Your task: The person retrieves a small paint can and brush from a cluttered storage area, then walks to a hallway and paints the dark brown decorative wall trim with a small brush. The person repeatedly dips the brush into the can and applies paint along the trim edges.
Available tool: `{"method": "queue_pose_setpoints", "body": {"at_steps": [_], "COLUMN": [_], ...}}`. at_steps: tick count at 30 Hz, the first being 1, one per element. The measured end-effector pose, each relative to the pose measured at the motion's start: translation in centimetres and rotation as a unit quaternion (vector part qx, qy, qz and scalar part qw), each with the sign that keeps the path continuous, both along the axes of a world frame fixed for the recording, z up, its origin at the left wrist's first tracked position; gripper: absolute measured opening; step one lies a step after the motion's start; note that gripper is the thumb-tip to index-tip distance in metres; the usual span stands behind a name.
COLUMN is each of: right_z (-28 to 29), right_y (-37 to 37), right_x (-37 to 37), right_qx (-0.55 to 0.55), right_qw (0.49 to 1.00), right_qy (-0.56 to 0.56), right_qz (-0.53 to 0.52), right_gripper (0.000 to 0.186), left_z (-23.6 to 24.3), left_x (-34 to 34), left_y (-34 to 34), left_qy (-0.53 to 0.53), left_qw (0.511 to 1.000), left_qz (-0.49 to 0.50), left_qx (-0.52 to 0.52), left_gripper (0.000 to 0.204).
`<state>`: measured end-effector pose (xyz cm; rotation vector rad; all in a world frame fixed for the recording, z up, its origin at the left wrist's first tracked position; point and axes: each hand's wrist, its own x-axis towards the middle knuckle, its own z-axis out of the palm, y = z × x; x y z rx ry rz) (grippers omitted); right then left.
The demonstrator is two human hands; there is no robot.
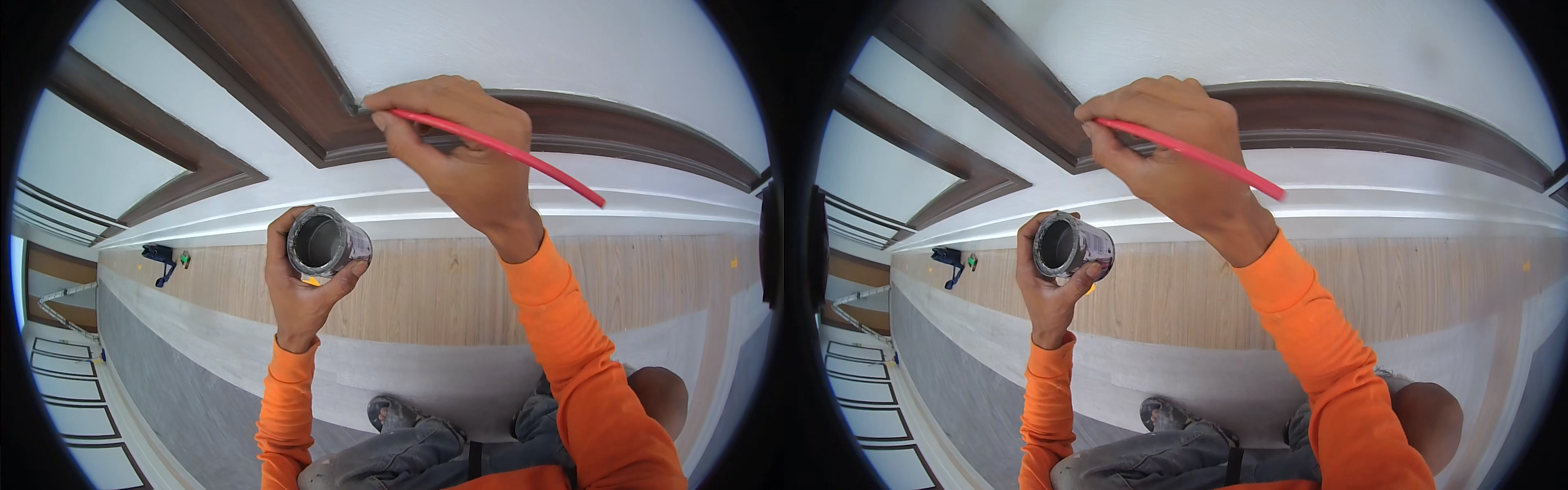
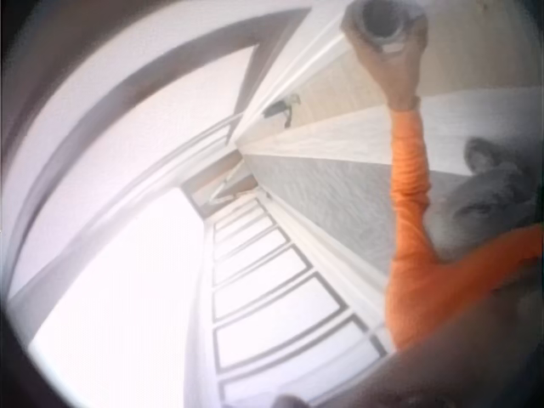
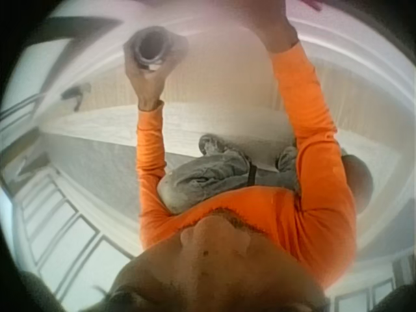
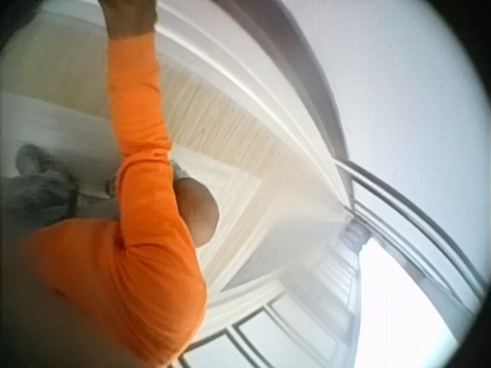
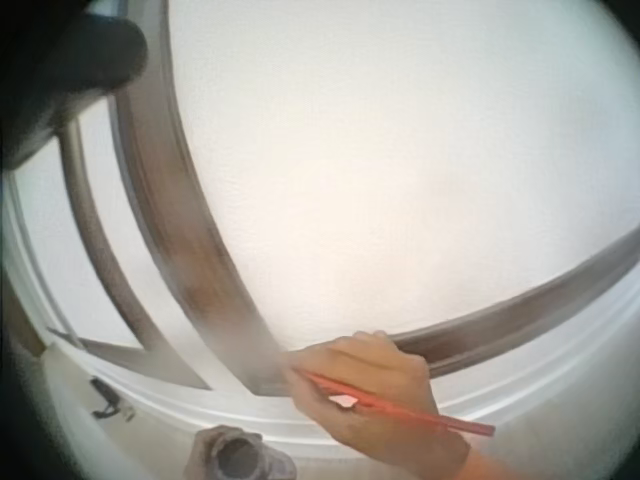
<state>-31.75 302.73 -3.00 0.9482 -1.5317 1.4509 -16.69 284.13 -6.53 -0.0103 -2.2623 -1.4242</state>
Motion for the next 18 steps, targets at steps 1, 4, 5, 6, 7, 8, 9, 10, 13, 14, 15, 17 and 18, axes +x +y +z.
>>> {"method": "queue_pose_setpoints", "body": {"at_steps": [1,4,5,6,7,8,9,10,13,14,15,17,18], "right_z": [0.05,0.14,0.06,-0.04,-0.11,0.03,0.31,0.47,0.74,0.61,0.35,0.32,0.51], "right_y": [-0.08,-0.28,-0.35,-0.32,-0.27,-0.06,0.21,0.29,0.63,0.35,-0.02,-0.27,-0.21], "right_x": [0.06,-0.23,-0.25,-0.29,-0.30,-0.13,0.18,0.36,0.12,0.03,-0.07,-0.05,0.08], "right_qx": [-0.025,-0.052,-0.029,-0.006,0.017,0.031,0.043,0.056,0.017,0.006,-0.006,-0.023,-0.030], "right_qw": [0.999,0.998,0.999,1.000,1.000,0.999,0.999,0.998,0.999,0.999,0.999,0.997,0.997], "right_qy": [-0.016,-0.023,-0.010,0.002,0.015,0.008,0.001,-0.006,-0.026,-0.032,-0.037,-0.047,-0.052], "right_qz": [0.013,0.035,0.020,0.005,-0.011,-0.004,0.002,0.009,0.020,0.028,0.036,0.048,0.053], "right_gripper": [0.011,0.011,0.012,0.012,0.013,0.014,0.016,0.017,0.017,0.015,0.014,0.013,0.013], "left_z": [-0.05,-0.03,0.03,0.06,0.07,0.02,0.00,-0.01,-0.23,-0.17,-0.08,0.02,-0.01], "left_x": [-0.01,-0.16,-0.08,-0.04,0.00,0.05,0.11,0.18,-0.15,-0.11,-0.08,-0.04,-0.05], "left_y": [0.02,0.03,-0.08,-0.19,-0.31,-0.37,-0.44,-0.53,-0.22,-0.29,-0.33,-0.34,-0.31], "left_qy": [0.000,0.000,-0.001,0.000,0.000,0.000,0.000,0.000,0.002,0.001,0.002,0.005,0.005], "left_qw": [1.000,1.000,1.000,1.000,1.000,1.000,1.000,1.000,1.000,1.000,1.000,1.000,1.000], "left_qz": [0.000,-0.001,0.002,0.004,0.006,0.008,0.009,0.010,0.005,0.006,0.007,0.008,0.007], "left_qx": [0.002,-0.003,-0.008,-0.012,-0.015,-0.018,-0.018,-0.020,-0.016,-0.019,-0.021,-0.024,-0.018], "left_gripper": [0.074,0.075,0.075,0.075,0.076,0.076,0.076,0.077,0.077,0.077,0.077,0.076,0.076]}}
